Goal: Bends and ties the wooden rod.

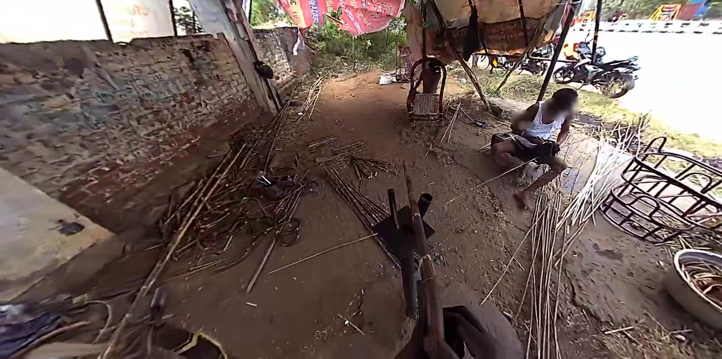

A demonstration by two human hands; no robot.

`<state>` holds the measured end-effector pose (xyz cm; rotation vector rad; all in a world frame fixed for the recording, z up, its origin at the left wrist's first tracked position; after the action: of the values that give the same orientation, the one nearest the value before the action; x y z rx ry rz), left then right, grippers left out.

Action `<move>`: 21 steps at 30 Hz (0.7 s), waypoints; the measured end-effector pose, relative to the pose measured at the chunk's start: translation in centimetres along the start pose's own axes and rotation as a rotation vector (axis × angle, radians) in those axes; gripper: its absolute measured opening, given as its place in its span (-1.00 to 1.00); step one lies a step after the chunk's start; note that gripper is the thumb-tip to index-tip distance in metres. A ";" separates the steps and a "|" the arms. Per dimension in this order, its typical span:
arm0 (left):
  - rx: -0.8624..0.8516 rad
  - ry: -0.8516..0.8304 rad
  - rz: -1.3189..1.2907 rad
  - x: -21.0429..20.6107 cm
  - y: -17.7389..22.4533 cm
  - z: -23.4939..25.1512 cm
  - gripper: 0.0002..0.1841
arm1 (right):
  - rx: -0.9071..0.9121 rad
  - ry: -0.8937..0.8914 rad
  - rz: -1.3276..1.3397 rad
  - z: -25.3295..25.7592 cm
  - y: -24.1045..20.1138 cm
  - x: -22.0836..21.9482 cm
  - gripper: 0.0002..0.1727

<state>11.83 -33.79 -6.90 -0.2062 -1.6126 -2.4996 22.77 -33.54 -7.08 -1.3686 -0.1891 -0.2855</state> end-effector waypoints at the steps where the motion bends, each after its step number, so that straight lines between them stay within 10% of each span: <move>1: 0.068 -0.010 -0.056 -0.5 -1.3 -0.4 -0.42 | -0.031 -0.013 0.029 -0.1 2.0 -0.4 -0.51; 11: 0.222 -0.166 0.016 -1.8 -4.1 -2.4 -0.14 | -0.223 0.031 0.306 -0.2 7.7 -0.3 -0.51; 16: -0.297 -0.070 0.165 -1.5 0.0 0.1 -0.58 | -0.180 0.045 0.488 1.3 8.0 0.5 -0.49; 21: -0.636 -0.392 0.092 -8.0 1.6 9.1 -0.43 | -0.104 0.141 0.541 2.7 7.4 3.5 -0.57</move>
<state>20.20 -25.71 -3.36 -0.8644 -0.8047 -2.9386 28.46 -29.94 -12.44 -1.4409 0.3162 0.0643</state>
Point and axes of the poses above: each hand's wrist, its own z-axis towards the middle knuckle, its own x-axis out of the back of the hand, y = z × x, the point moved 7 cm from there along z, towards the middle knuckle, and after that the axes turned 1 degree about z, right-handed, at the moved point
